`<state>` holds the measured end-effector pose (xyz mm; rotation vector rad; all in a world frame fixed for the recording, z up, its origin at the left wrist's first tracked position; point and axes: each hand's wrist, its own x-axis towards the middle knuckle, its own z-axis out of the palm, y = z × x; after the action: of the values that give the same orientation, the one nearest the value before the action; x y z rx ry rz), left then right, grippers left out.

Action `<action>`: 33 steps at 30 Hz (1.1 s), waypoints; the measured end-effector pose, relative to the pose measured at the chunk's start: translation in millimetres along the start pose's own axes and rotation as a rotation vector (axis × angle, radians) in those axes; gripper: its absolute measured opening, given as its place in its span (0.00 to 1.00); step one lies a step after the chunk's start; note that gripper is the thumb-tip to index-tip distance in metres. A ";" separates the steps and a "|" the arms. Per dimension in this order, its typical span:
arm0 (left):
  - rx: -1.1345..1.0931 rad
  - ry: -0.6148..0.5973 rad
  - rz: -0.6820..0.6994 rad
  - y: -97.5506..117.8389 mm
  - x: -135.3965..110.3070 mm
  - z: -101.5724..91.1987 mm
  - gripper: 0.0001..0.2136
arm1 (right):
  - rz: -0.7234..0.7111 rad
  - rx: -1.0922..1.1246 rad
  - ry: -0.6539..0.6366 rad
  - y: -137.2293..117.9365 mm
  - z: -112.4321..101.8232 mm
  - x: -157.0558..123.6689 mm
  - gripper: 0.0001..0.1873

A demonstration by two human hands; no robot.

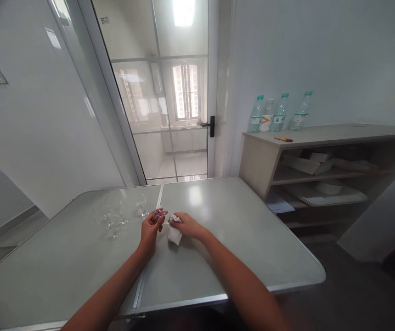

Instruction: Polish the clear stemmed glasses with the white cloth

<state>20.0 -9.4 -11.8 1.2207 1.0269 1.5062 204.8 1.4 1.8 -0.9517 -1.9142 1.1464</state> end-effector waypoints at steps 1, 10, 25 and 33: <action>-0.022 -0.024 0.007 0.3 -0.7 0.3 0.29 | 0.030 0.128 -0.040 1.0 -0.4 -0.5 0.23; -0.048 -0.086 -0.022 1.9 -3.6 5.3 0.30 | 0.057 0.629 0.242 -2.3 12.5 1.6 0.28; 0.054 -0.134 0.094 -2.6 -5.3 6.8 0.27 | -0.068 0.349 0.296 -19.1 23.9 -2.7 0.30; -0.018 -0.236 0.013 -1.3 -3.7 1.1 0.31 | 0.030 0.487 0.319 -12.4 23.0 0.9 0.31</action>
<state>21.6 -12.7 -13.7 1.3575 0.8488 1.3408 182.1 -11.1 5.0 -0.8307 -1.2900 1.3082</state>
